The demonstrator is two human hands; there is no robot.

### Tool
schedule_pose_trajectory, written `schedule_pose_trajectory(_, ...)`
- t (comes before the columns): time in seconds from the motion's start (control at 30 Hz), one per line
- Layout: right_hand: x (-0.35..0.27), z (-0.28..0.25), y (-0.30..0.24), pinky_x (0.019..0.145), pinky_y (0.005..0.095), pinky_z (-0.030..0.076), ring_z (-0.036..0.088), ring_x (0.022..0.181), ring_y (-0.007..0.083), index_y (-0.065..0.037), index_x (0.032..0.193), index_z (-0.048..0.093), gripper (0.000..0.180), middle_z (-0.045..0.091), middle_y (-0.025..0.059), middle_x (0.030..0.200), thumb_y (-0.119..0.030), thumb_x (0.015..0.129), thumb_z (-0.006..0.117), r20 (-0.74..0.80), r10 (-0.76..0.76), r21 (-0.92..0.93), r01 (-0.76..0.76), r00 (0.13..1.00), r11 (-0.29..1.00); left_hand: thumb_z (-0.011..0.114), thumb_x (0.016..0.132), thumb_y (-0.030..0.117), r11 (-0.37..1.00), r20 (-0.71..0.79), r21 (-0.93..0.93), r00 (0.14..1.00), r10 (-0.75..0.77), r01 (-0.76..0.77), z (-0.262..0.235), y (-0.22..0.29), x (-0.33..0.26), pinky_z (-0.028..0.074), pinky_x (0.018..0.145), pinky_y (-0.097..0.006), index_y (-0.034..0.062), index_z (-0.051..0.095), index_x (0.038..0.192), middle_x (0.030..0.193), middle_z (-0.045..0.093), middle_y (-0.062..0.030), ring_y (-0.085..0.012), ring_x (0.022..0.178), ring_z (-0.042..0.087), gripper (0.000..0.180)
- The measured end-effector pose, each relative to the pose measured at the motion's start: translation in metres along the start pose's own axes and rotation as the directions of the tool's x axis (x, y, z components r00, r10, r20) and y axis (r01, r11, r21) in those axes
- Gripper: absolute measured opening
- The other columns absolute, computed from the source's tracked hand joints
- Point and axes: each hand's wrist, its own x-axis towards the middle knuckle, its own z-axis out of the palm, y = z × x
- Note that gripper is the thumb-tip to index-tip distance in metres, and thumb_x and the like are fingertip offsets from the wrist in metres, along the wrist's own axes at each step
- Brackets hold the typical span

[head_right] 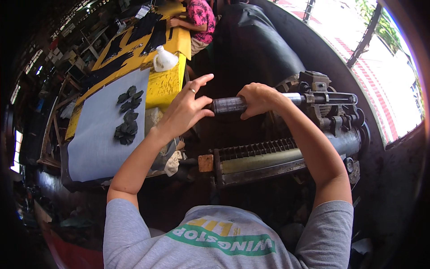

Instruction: Manually assembling a cylindrical component onto a metal shaft in a leather goods workshop.

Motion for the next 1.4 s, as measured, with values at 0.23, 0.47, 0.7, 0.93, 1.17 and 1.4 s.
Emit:
schedule_pose_trajectory(0.23,0.006,0.008,0.002,0.075,0.0396,0.054,0.069,0.079,0.0297,-0.007,0.092,0.071,0.043,0.070,0.0136,0.079,-0.035,0.061,0.078,0.048,0.000,-0.030,0.002,0.999,1.000,0.075,0.066,0.005,0.954,0.089,0.229,0.980,0.176,-0.192,-0.006,0.013,0.007,0.047,0.097,-0.037,-0.0054,0.061,0.081,0.150,0.034,-0.0015,-0.0268,0.122,0.045,0.023)
schedule_pose_trajectory(0.47,0.010,0.020,0.016,0.068,0.0358,0.054,0.069,0.067,0.0252,-0.005,0.091,0.070,0.042,0.069,0.0107,0.070,-0.034,0.062,0.079,-0.037,-0.089,-0.030,0.088,0.995,0.996,0.076,0.066,0.006,0.904,0.141,0.274,0.944,0.300,-0.328,-0.014,0.016,0.014,0.048,0.097,-0.036,-0.0029,0.064,0.078,0.151,0.032,0.0039,-0.0255,0.122,0.044,0.019)
schedule_pose_trajectory(0.7,0.008,0.006,0.002,0.066,0.0347,0.055,0.069,0.065,0.0238,-0.004,0.092,0.070,0.043,0.069,0.0101,0.069,-0.033,0.062,0.080,0.046,-0.015,-0.035,0.016,0.999,0.999,0.077,0.065,0.008,0.898,0.120,0.262,0.935,0.332,-0.353,-0.011,0.008,0.008,0.047,0.098,-0.037,-0.0007,0.065,0.077,0.151,0.033,0.0045,-0.0259,0.125,0.043,0.018)
schedule_pose_trajectory(0.93,0.008,0.010,0.008,0.072,0.0384,0.054,0.069,0.074,0.0293,-0.004,0.092,0.071,0.044,0.069,0.0143,0.076,-0.033,0.060,0.081,0.082,0.044,0.012,-0.045,0.996,0.999,0.077,0.066,0.006,0.967,-0.039,0.207,0.987,0.157,-0.146,-0.002,0.018,-0.002,0.045,0.099,-0.039,-0.0033,0.065,0.077,0.153,0.029,-0.0093,-0.0299,0.127,0.044,0.019)
schedule_pose_trajectory(1.17,0.012,0.017,0.016,0.060,0.0326,0.055,0.068,0.059,0.0202,-0.005,0.094,0.070,0.043,0.068,0.0085,0.066,-0.033,0.064,0.078,0.051,-0.007,-0.013,0.007,0.999,1.000,0.078,0.067,0.008,0.999,0.016,0.034,0.999,0.039,-0.040,-0.014,0.011,0.010,0.039,0.103,-0.040,-0.0004,0.067,0.077,0.155,0.025,-0.0105,-0.0305,0.127,0.045,0.017)
schedule_pose_trajectory(1.4,0.013,0.018,0.019,0.060,0.0320,0.055,0.067,0.058,0.0199,-0.005,0.093,0.070,0.042,0.068,0.0080,0.066,-0.034,0.064,0.078,0.047,-0.030,-0.006,0.030,0.998,1.000,0.075,0.069,0.008,0.978,0.069,-0.195,0.993,0.092,-0.077,-0.017,-0.014,0.018,0.040,0.102,-0.040,0.0041,0.068,0.072,0.158,0.019,-0.0058,-0.0299,0.129,0.042,0.009)
